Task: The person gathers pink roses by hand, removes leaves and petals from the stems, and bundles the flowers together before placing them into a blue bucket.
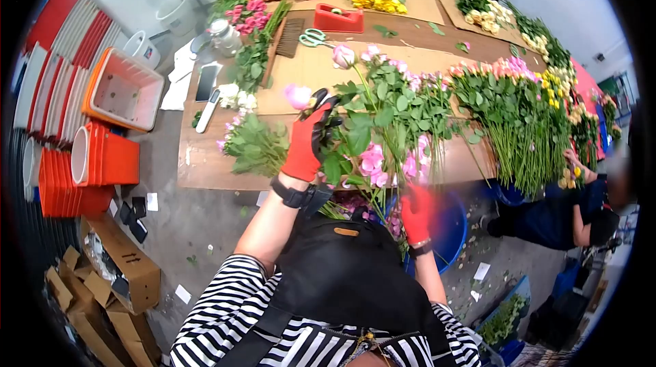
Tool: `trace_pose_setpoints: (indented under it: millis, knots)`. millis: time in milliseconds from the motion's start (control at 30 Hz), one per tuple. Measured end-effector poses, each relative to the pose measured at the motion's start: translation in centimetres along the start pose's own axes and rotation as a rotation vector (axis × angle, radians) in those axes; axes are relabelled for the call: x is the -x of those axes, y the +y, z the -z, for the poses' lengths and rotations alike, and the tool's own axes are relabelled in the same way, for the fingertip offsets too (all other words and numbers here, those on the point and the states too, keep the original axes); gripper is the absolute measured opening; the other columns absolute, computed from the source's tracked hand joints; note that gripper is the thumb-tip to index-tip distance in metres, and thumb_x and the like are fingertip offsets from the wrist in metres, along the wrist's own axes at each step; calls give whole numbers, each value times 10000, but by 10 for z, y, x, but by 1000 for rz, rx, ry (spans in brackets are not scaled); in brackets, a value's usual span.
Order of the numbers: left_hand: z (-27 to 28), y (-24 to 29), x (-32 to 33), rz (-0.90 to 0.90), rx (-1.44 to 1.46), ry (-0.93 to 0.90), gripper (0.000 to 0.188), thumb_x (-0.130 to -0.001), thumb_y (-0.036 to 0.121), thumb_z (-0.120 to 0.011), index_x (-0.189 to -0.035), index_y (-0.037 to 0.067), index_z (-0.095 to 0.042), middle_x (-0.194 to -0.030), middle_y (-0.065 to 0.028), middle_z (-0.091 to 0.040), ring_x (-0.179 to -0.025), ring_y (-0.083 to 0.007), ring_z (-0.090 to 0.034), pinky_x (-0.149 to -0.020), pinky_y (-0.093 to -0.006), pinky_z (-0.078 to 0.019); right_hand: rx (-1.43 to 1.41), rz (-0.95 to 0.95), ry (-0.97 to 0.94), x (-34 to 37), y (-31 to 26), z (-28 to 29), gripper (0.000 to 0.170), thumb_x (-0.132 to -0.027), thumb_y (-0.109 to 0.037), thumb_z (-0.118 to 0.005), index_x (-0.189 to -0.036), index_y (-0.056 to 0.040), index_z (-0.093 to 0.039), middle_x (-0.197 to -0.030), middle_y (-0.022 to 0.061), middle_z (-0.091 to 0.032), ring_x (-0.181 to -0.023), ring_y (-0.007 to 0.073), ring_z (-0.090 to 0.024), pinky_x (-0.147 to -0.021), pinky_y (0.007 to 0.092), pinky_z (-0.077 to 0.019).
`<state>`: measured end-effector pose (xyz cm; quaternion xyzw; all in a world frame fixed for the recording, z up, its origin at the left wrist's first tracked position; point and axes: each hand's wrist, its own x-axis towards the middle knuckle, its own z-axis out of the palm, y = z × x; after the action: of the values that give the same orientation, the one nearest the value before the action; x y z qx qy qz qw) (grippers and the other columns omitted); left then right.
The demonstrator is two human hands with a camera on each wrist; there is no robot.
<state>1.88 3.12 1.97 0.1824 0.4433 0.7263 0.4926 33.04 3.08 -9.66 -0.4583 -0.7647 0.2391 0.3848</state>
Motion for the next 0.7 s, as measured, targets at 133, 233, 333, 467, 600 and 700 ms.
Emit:
trace_pose_setpoints:
  millis: [133,233,333,467,600,700]
  knots:
    - [6,-4,-3,-30,-36,-61,385,-939,124,-579,-1317,62,-547,-1113,-16,-638,-812,-83,-592,-608,-189,-436,78,43,-150,31,2,9,356,-723,-168,-738,-1068,-108,-678,-947,109,-612,-901,320,-564,-832,442,-439]
    - [5,-6,-1,-14,24,-91,364,-944,137,-555,-1291,29,-554,-1002,-25,-618,-758,-106,-572,-582,-201,-426,139,69,-207,38,-4,12,358,-714,-186,-737,-1059,-110,-680,-924,100,-611,-889,317,-565,-834,439,-436]
    - [4,-7,8,12,-40,-157,333,-881,83,-599,-1204,2,-588,-985,-41,-647,-773,-129,-596,-652,-232,-470,161,63,-202,46,7,8,355,-713,-193,-739,-1054,-112,-682,-914,92,-614,-886,315,-567,-834,440,-435]
    - [-9,20,32,-606,-779,-383,272,-812,-25,-604,-1084,-25,-614,-1050,-98,-690,-852,-191,-644,-803,-319,-511,104,19,-303,39,5,9,407,-719,-188,-743,-1110,-103,-668,-984,99,-619,-950,314,-564,-882,434,-421]
    - [-12,10,38,-820,-734,-370,272,-806,-15,-619,-1078,-13,-627,-1051,-85,-668,-922,-179,-631,-826,-314,-501,-19,-106,-88,0,-41,16,453,-752,-160,-714,-1190,-80,-632,-1110,125,-613,-1106,316,-527,-978,425,-390]
    - [-25,0,53,-412,-456,-304,302,-790,-31,-635,-1091,-12,-622,-1040,-64,-649,-941,-158,-619,-825,-297,-497,-198,-90,60,-62,-108,42,382,-776,-54,-608,-1156,-38,-641,-1174,147,-601,-1129,320,-533,-986,402,-410]
